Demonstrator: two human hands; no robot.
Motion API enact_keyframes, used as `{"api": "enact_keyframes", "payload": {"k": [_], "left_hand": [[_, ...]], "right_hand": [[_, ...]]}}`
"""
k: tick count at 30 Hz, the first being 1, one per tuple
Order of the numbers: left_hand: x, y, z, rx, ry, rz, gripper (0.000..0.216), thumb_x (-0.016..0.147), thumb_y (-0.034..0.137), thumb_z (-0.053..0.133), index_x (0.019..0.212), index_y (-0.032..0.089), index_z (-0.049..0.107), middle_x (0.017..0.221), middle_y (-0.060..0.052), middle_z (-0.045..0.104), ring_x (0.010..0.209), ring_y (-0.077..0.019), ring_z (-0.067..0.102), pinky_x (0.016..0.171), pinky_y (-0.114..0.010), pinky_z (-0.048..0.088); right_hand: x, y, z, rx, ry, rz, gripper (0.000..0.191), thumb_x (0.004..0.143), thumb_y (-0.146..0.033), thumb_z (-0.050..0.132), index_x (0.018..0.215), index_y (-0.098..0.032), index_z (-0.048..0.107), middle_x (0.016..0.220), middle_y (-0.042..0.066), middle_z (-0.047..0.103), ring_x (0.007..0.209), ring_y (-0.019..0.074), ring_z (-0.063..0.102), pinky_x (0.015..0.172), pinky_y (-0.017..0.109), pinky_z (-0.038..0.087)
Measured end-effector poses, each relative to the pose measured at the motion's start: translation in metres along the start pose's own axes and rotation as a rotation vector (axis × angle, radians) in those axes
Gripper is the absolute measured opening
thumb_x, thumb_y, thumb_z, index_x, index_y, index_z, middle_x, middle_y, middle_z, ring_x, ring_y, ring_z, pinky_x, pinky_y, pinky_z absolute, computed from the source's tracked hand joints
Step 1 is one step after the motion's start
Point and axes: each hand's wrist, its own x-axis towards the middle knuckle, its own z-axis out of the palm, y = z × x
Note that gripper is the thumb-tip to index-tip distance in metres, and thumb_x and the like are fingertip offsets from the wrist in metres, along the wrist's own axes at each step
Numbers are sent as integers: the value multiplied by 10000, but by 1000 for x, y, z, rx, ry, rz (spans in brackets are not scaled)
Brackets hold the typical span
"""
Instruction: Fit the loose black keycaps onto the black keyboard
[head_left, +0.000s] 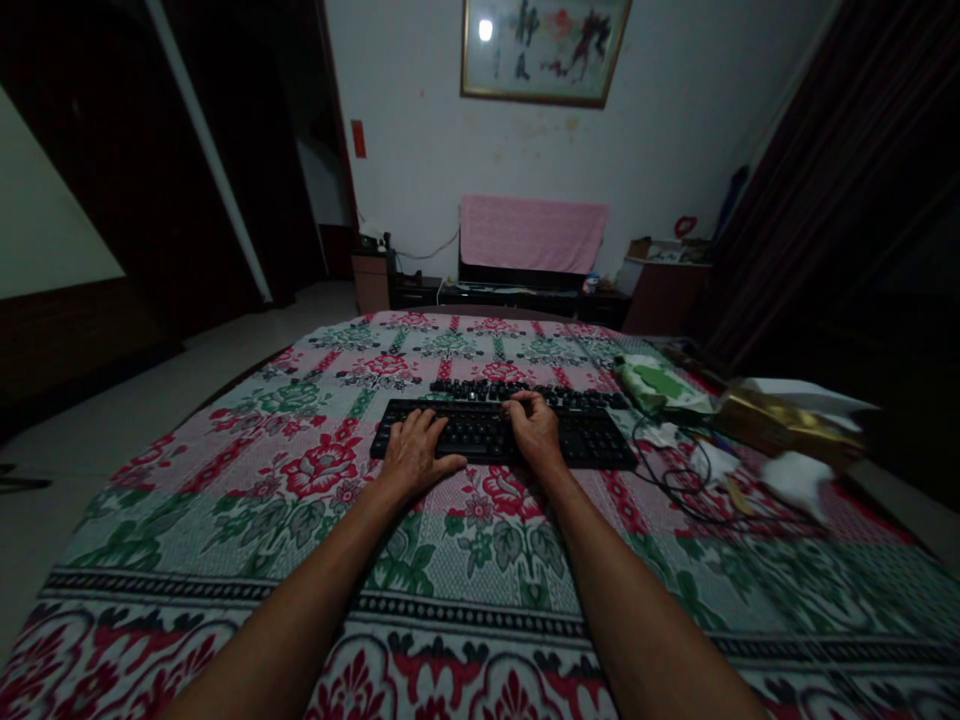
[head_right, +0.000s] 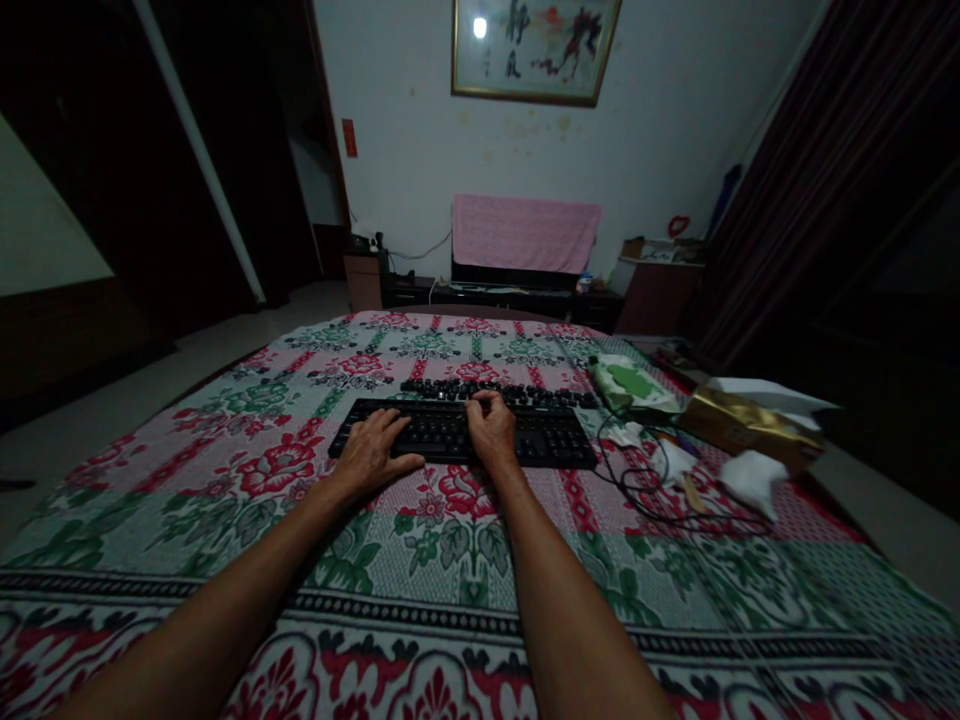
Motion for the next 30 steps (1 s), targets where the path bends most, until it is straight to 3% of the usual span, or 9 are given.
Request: {"api": "enact_keyframes", "payload": {"k": [7, 17, 22, 25, 30], "left_hand": [[1, 3, -1, -21, -21, -27, 729, 721, 596, 575, 1298, 159, 486, 1393, -135, 427, 1295, -329, 329, 1030, -471, 287], [11, 11, -11, -68, -37, -11, 663, 731, 622, 544, 1243, 201, 536, 1345, -109, 482, 1244, -288, 404, 1006, -437, 331], [33, -7, -18, -89, 69, -145, 417, 849, 436, 466, 1167, 196, 590, 1281, -88, 536, 1207, -228, 453, 1016, -379, 343], [40, -16, -12, -91, 41, -203, 359, 838, 326, 482, 1160, 219, 600, 1280, -72, 541, 1205, -226, 459, 1016, -379, 355], [38, -20, -3, -127, 7, -173, 321, 849, 299, 445, 1085, 240, 653, 1223, -39, 594, 1156, -207, 500, 1010, -366, 363]], "right_hand": [[0, 0, -1, -56, -4, 14, 212, 727, -370, 540, 831, -192, 591, 614, -14, 588, 567, 151, 533, 584, 249, 397], [3, 6, -8, -80, 24, 14, 258, 725, -397, 534, 852, -185, 604, 661, 10, 626, 590, 156, 540, 605, 259, 405], [3, 5, -8, -65, 14, 19, 265, 727, -405, 527, 858, -187, 601, 649, 5, 630, 570, 152, 536, 597, 260, 408], [3, 4, -8, -65, 15, 36, 269, 723, -410, 536, 853, -184, 603, 623, 3, 620, 559, 157, 538, 577, 259, 404], [4, 2, -10, -90, 34, 31, 248, 727, -399, 547, 841, -184, 599, 629, 12, 630, 592, 172, 575, 609, 274, 424]]}}
